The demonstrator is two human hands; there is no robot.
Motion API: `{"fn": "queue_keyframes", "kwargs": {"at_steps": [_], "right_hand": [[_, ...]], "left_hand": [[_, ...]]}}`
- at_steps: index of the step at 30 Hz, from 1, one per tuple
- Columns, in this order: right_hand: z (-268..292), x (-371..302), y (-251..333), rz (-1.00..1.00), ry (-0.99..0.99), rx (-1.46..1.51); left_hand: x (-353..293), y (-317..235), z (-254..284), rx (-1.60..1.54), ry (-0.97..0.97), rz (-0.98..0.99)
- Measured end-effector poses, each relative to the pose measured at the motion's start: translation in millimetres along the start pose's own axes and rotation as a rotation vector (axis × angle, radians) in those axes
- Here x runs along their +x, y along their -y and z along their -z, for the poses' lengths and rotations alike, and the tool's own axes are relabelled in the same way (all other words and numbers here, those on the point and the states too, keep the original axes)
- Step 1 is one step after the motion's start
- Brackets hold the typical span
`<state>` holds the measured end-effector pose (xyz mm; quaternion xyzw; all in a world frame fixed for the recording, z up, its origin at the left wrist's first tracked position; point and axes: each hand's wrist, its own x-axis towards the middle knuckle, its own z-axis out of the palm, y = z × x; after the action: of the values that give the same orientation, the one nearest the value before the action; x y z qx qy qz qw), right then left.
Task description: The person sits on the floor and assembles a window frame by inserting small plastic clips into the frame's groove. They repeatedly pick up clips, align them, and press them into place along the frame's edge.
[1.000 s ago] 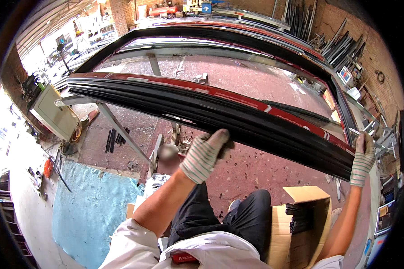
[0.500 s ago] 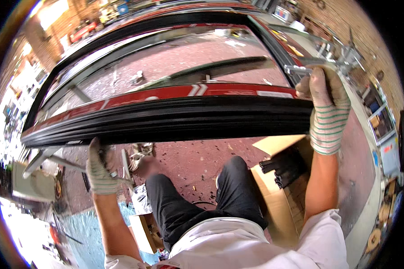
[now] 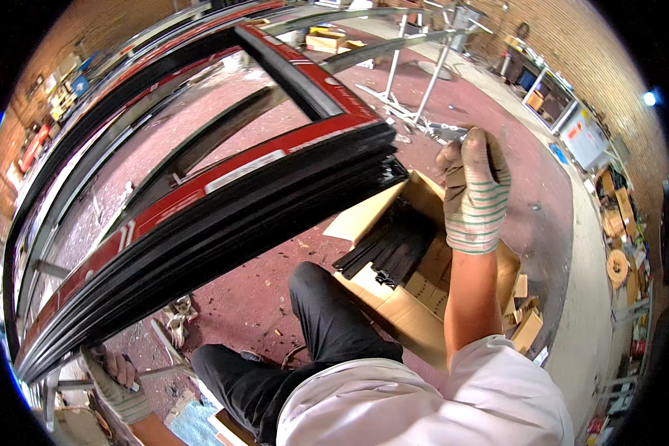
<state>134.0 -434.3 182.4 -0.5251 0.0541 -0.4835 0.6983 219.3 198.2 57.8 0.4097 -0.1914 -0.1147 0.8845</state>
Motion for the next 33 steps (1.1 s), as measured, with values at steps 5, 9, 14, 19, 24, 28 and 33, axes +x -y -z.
{"fn": "queue_keyframes", "kwargs": {"at_steps": [5,9,14,19,24,28,33], "right_hand": [[39,-1,-16,-0.121,0.031,-0.045],[39,-2,-36,-0.211,0.128,0.05],[39,1,-51,-0.288,0.191,0.073],[35,4,-53,-0.317,0.198,0.028],[33,7,-57,-0.305,0.247,-0.004],[32,12,-59,-0.328,0.306,0.02],[33,15,-60,-0.293,0.345,-0.019]], "left_hand": [[8,14,-13,0.029,-0.055,0.034],[13,21,-41,0.028,0.009,0.066],[23,47,-78,0.056,-0.093,0.011],[29,55,-107,0.1,-0.153,0.019],[32,55,-98,0.205,-0.099,0.006],[35,61,-115,0.233,-0.237,-0.026],[36,62,-106,0.205,-0.223,-0.003]]}}
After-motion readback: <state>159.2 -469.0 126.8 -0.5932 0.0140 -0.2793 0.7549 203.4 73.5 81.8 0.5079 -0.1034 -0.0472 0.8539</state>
